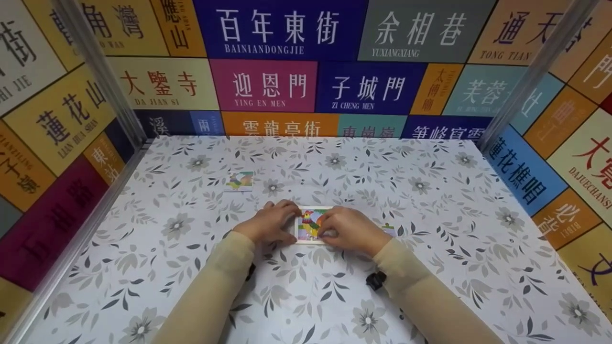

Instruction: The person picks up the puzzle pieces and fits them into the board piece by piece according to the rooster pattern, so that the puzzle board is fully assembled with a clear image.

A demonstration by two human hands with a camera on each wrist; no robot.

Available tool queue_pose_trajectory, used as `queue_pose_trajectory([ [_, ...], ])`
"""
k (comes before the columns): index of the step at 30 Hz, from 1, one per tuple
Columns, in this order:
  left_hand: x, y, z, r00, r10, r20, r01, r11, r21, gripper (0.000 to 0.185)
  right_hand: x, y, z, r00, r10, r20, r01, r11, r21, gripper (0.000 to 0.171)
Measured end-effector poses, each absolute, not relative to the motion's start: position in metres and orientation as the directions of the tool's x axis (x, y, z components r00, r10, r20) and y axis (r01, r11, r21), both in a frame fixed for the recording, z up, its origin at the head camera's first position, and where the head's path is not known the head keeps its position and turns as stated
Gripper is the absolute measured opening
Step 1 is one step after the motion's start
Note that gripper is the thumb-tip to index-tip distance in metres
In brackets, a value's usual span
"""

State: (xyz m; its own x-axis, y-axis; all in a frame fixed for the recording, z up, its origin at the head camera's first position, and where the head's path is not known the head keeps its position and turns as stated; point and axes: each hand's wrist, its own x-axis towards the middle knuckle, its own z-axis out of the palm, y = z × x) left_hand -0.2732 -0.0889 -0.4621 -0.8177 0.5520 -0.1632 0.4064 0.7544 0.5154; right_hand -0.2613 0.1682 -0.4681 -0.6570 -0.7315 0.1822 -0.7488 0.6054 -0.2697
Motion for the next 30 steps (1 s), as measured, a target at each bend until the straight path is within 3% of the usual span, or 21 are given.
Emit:
queue_pose_trajectory([
  [17,-0.275,-0.087,-0.462,-0.821,0.537,-0.192,0.389,0.774,0.500,0.059,-0.259,0.164,-0.468,-0.668,-0.723,0.174,-0.740,0.622,-0.255,0.008],
  [30,-0.274,-0.086,-0.462,-0.828,0.524,-0.196,0.378,0.783,0.495,0.061,-0.253,0.195,-0.463,-0.765,-0.629,0.136,-0.634,0.698,-0.333,0.011],
])
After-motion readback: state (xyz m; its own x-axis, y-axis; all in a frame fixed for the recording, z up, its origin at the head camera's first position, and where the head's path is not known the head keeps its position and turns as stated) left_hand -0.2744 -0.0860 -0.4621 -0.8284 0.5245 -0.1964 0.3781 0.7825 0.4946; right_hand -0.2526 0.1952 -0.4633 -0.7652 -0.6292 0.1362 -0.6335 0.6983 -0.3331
